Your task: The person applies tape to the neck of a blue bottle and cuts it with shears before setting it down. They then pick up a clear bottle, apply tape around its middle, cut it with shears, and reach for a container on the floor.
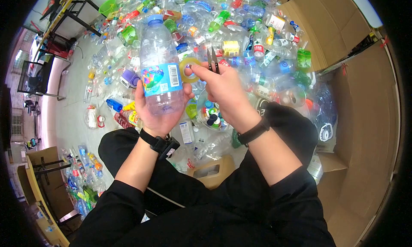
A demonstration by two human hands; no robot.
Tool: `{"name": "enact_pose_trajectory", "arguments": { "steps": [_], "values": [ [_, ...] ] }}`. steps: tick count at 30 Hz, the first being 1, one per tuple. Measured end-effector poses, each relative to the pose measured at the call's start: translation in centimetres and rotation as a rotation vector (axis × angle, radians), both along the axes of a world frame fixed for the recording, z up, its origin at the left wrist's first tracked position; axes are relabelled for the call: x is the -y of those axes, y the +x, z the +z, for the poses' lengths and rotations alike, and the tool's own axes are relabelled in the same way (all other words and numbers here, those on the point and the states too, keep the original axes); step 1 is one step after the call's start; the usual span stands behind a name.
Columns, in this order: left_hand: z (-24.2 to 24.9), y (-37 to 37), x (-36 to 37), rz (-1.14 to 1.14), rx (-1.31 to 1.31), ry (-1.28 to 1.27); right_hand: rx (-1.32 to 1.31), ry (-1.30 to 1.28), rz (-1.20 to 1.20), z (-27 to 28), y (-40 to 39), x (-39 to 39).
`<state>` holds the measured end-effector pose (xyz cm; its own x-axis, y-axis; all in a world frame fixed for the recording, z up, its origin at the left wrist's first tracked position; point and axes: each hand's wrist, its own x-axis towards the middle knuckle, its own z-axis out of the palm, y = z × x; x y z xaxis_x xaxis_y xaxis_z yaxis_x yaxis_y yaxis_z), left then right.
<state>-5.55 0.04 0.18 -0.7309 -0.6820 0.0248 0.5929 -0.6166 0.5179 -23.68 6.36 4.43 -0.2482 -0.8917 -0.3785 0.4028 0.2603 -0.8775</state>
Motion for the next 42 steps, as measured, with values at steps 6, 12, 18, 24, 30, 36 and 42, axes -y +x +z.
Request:
{"name": "enact_pose_trajectory", "arguments": {
  "steps": [6, 12, 18, 24, 30, 36, 42],
  "values": [
    [1.2, -0.2, -0.4, 0.054, 0.06, -0.046, -0.292, -0.197, -0.175, 0.3, 0.0, 0.5],
    [1.2, -0.1, -0.6, 0.032, 0.14, -0.126, -0.471, -0.327, -0.087, 1.5, -0.9, 0.2],
    [0.7, 0.0, -0.7, 0.021, 0.225, -0.139, -0.597, -0.328, -0.08, 1.3, -1.4, 0.2],
    [-0.3, 0.1, -0.6, 0.009, 0.29, -0.228, -0.643, -0.26, -0.05, 1.7, -2.0, 0.0],
    [0.6, -0.5, -0.6, -0.001, 0.339, -0.392, -0.591, -0.219, -0.029, 2.0, -2.3, -0.2],
    [0.8, -0.3, -0.2, -0.152, 0.201, -0.378, -0.589, -0.231, -0.017, 1.9, -2.0, -0.2],
    [0.7, 0.0, -0.2, -0.141, 0.224, -0.353, -0.449, -0.187, -0.054, 1.7, -1.3, -0.2]
  ]
}}
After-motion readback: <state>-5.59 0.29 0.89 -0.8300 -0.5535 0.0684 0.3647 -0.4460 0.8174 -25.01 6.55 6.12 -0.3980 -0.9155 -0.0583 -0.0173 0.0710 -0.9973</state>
